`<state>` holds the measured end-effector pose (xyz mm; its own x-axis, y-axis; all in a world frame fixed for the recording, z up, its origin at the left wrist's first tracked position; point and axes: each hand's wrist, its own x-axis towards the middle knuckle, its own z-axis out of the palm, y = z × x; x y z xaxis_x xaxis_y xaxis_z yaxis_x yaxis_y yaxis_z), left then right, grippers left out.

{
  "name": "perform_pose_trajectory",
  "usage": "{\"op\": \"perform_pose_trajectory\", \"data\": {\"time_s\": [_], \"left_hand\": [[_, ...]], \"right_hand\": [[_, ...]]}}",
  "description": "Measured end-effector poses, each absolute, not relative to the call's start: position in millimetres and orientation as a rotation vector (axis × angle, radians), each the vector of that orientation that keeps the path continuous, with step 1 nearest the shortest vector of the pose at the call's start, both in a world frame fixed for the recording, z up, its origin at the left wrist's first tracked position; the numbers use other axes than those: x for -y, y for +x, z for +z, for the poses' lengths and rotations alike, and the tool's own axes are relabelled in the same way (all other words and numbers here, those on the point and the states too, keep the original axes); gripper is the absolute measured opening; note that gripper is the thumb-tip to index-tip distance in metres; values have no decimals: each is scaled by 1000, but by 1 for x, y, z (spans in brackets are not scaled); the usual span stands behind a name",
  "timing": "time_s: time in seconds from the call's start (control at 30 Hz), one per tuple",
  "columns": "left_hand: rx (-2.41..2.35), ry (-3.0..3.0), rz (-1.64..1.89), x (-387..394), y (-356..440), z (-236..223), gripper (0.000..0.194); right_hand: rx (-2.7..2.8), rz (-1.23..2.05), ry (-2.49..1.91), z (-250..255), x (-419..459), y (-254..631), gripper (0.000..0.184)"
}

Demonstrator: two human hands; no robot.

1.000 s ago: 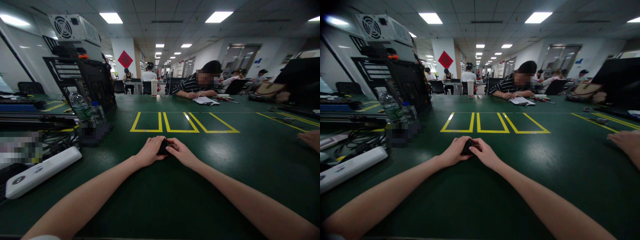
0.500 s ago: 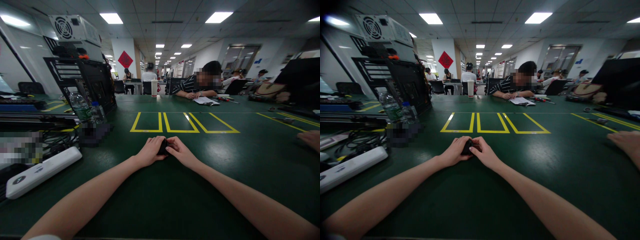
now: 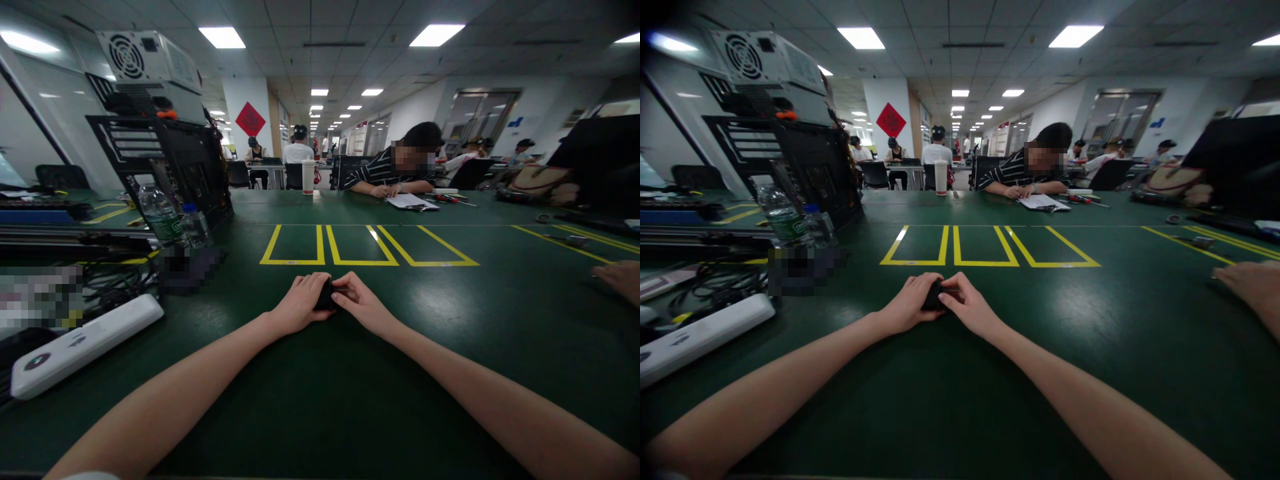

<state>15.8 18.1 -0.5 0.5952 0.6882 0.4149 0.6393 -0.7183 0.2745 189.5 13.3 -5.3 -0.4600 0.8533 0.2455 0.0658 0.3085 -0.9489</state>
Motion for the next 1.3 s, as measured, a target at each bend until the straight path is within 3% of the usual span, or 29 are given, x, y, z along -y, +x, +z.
{"op": "perform_pose_trajectory", "data": {"time_s": [0.17, 0.57, 1.0, 1.17, 1.3], "left_hand": [[-1119, 2711, 779, -17, 15, 0, 56], [-1125, 2711, 775, -17, 16, 1, 55], [-1145, 2734, 766, -17, 16, 0, 55], [-1136, 2720, 777, -17, 16, 0, 56], [-1130, 2715, 770, -16, 16, 1, 55]], "right_hand": [[1778, 1234, -910, -5, -14, 191, 25], [1751, 1300, -824, 1, -9, 192, 19], [1765, 1356, -721, -3, -15, 192, 28], [1743, 1327, -803, 1, -13, 192, 17], [1743, 1313, -873, -2, -17, 192, 23]]}}
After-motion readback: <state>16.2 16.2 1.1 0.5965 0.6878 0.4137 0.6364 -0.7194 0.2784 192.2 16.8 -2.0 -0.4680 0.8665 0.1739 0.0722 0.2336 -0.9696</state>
